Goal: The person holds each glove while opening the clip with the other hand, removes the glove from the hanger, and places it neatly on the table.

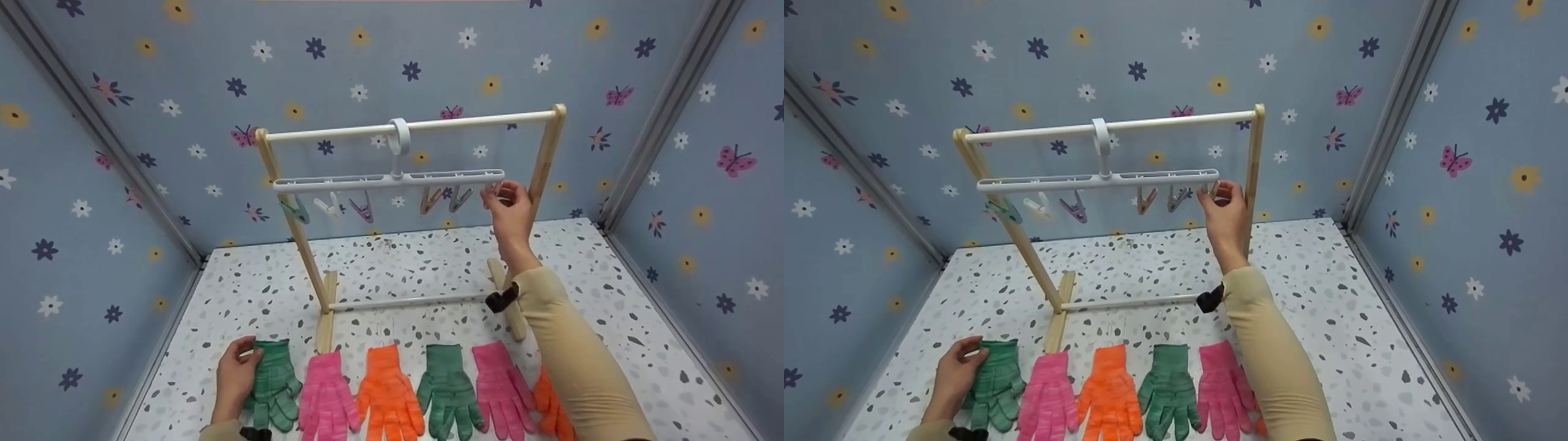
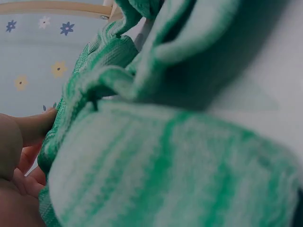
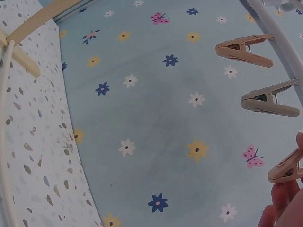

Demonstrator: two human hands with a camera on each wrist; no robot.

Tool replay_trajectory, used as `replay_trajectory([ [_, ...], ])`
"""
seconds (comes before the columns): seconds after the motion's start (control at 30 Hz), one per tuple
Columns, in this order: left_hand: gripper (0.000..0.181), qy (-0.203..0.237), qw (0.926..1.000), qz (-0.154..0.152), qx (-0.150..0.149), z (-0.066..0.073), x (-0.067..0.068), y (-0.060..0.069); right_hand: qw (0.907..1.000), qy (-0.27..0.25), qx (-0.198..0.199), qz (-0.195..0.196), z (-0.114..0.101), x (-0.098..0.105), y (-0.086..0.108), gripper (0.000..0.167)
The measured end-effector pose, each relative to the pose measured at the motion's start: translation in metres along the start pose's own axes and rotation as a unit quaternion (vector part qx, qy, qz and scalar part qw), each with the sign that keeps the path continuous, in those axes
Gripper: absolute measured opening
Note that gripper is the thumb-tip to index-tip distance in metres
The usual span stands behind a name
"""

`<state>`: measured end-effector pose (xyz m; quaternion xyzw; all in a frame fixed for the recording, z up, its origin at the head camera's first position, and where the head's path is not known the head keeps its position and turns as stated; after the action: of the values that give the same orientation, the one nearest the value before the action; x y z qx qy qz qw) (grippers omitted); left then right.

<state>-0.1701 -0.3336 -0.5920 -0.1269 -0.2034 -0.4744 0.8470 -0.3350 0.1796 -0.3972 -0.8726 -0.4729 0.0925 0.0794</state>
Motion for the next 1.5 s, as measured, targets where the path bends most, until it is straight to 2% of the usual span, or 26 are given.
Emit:
replay_trajectory([
  [0.17, 0.046, -0.007, 0.9997, -0.024, -0.003, -0.002, 0.000, 0.000, 1.0000, 0.000, -0.001, 0.005, 0.001, 0.001, -0.001, 0.041],
  [0.47, 0.056, -0.023, 0.9966, -0.060, 0.052, -0.002, 0.002, -0.003, 0.9999, -0.015, 0.003, 0.005, -0.002, -0.001, -0.001, 0.039],
  [0.6, 0.057, -0.012, 0.9959, -0.064, 0.063, 0.000, 0.003, -0.004, 0.9997, -0.021, 0.010, 0.004, -0.003, -0.001, -0.001, 0.040],
  [0.83, 0.056, -0.021, 0.9945, -0.057, 0.086, 0.002, 0.001, -0.004, 0.9999, -0.001, 0.017, 0.000, -0.001, 0.001, 0.001, 0.044],
  [1.1, 0.053, -0.015, 0.9960, -0.034, 0.082, 0.003, 0.002, -0.003, 0.9999, -0.011, 0.011, -0.008, 0.002, 0.004, 0.003, 0.043],
  [1.5, 0.042, 0.007, 0.9995, 0.007, 0.030, 0.015, 0.003, 0.004, 0.9997, -0.010, 0.009, -0.019, 0.003, 0.011, 0.011, 0.043],
])
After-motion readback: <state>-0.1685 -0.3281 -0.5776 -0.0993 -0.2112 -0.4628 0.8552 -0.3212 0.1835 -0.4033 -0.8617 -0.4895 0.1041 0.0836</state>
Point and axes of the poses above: each hand's wrist, its own y-axis away from the middle knuckle, its own x-axis out of the back of the hand, z = x × y, the point moved 1 cm from there along -y, towards the middle knuckle, and after that the axes turned 12 degrees about z, right-handed, at the moved point
